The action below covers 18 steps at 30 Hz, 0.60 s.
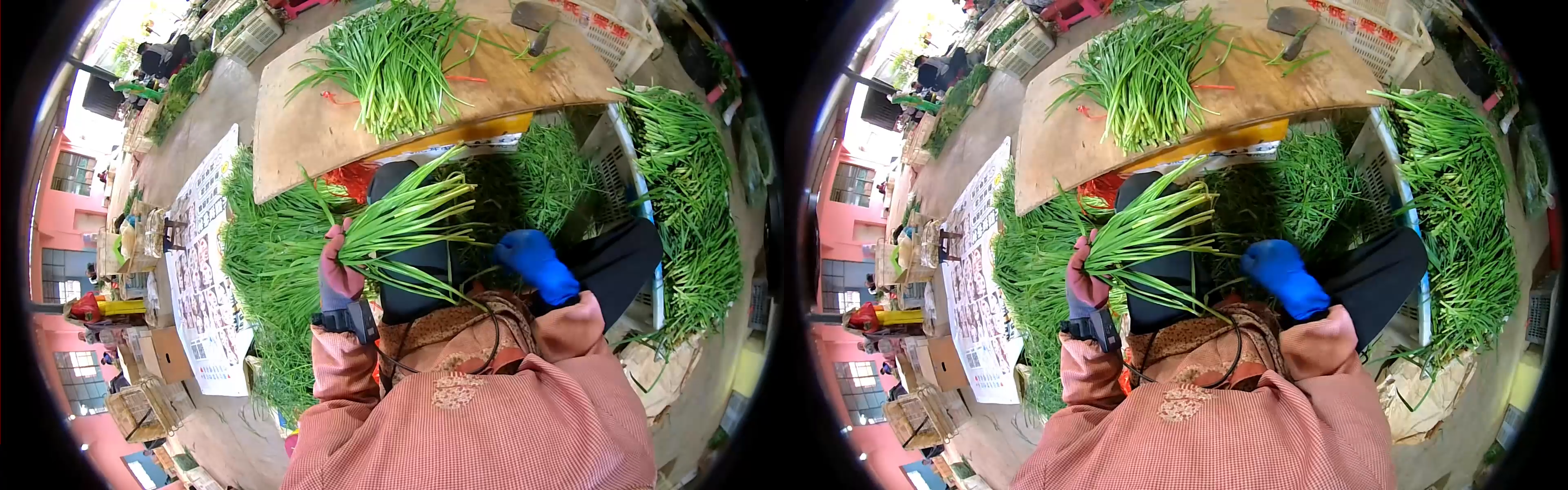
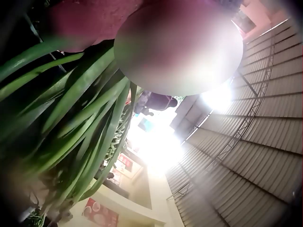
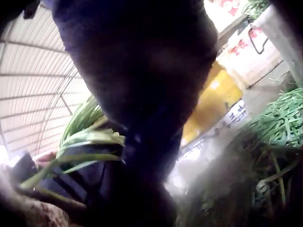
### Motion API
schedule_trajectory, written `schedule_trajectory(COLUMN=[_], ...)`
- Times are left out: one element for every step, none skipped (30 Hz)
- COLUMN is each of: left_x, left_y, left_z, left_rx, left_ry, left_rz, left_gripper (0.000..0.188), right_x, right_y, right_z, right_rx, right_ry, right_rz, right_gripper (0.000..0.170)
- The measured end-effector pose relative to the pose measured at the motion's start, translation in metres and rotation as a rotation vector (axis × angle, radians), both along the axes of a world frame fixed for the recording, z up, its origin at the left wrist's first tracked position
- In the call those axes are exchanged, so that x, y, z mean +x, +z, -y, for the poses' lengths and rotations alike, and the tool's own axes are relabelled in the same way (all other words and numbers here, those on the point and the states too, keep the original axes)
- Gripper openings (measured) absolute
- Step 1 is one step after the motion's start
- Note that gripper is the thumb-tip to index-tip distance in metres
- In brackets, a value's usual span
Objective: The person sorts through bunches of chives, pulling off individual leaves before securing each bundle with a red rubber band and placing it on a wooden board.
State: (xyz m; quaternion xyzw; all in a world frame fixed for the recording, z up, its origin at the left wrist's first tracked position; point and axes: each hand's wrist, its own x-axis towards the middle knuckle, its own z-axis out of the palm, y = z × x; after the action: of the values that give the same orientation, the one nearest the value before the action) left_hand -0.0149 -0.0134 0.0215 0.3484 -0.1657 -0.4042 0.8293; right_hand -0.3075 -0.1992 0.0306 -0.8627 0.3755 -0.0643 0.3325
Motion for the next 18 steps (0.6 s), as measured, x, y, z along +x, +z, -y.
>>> schedule_trajectory(left_x=[-0.004, -0.002, 0.001, 0.002, 0.001, 0.001, 0.001, 0.000, 0.001, 0.001, 0.000, 0.000, 0.000, -0.001, -0.001, -0.001, 0.000, 0.001], left_y=[-0.007, -0.007, -0.006, -0.006, -0.005, -0.003, -0.002, -0.001, -0.004, -0.007, -0.007, -0.007, -0.006, -0.004, -0.002, 0.000, 0.001, 0.002], left_z=[-0.001, 0.000, 0.001, 0.001, 0.001, 0.003, 0.004, 0.003, 0.005, 0.005, 0.005, 0.006, 0.007, 0.007, 0.007, 0.007, 0.005, 0.005], left_rx=[-0.028, -0.030, -0.068, -0.103, -0.069, -0.071, -0.069, -0.061, -0.085, -0.086, -0.053, -0.021, -0.024, -0.040, -0.053, -0.051, -0.060, -0.072], left_ry=[0.031, 0.027, 0.000, -0.026, -0.014, -0.018, -0.021, -0.026, -0.049, -0.053, -0.033, -0.015, -0.020, -0.036, -0.053, -0.052, -0.069, -0.085], left_rz=[0.268, 0.267, 0.124, -0.018, 0.047, 0.048, 0.036, 0.022, 0.059, 0.059, 0.111, 0.165, 0.169, 0.094, 0.017, 0.020, -0.048, -0.114], left_gripper=[0.026, 0.026, 0.026, 0.025, 0.027, 0.027, 0.028, 0.029, 0.030, 0.030, 0.031, 0.031, 0.031, 0.031, 0.032, 0.032, 0.032, 0.032], right_x=[-0.012, -0.024, -0.033, -0.043, -0.058, -0.064, -0.070, -0.076, -0.071, -0.059, -0.047, -0.032, -0.017, -0.002, 0.010, 0.018, 0.019, 0.020], right_y=[-0.002, -0.004, 0.001, 0.003, -0.008, 0.017, 0.019, 0.021, 0.032, 0.038, 0.042, 0.037, 0.045, 0.034, 0.038, 0.043, 0.047, 0.053], right_z=[0.005, 0.010, 0.017, 0.025, 0.033, 0.036, 0.038, 0.038, 0.032, 0.027, 0.021, 0.012, 0.002, -0.009, -0.018, -0.024, -0.025, -0.024], right_rx=[0.104, 0.205, 0.199, 0.196, 0.177, 0.292, 0.165, 0.042, 0.011, 0.103, 0.197, 0.348, 0.392, 0.391, 0.509, 0.628, 0.633, 0.709], right_ry=[-0.070, -0.143, -0.149, -0.154, -0.152, -0.231, -0.257, -0.284, -0.255, -0.208, -0.163, -0.110, -0.010, 0.028, 0.006, -0.015, -0.012, -0.056], right_rz=[-0.023, -0.044, -0.076, -0.107, -0.138, -0.224, -0.183, -0.143, 0.012, 0.109, 0.207, 0.305, 0.239, 0.256, 0.317, 0.377, 0.379, 0.363], right_gripper=[0.019, 0.019, 0.019, 0.019, 0.020, 0.021, 0.022, 0.023, 0.028, 0.034, 0.040, 0.043, 0.043, 0.042, 0.039, 0.037, 0.037, 0.033])
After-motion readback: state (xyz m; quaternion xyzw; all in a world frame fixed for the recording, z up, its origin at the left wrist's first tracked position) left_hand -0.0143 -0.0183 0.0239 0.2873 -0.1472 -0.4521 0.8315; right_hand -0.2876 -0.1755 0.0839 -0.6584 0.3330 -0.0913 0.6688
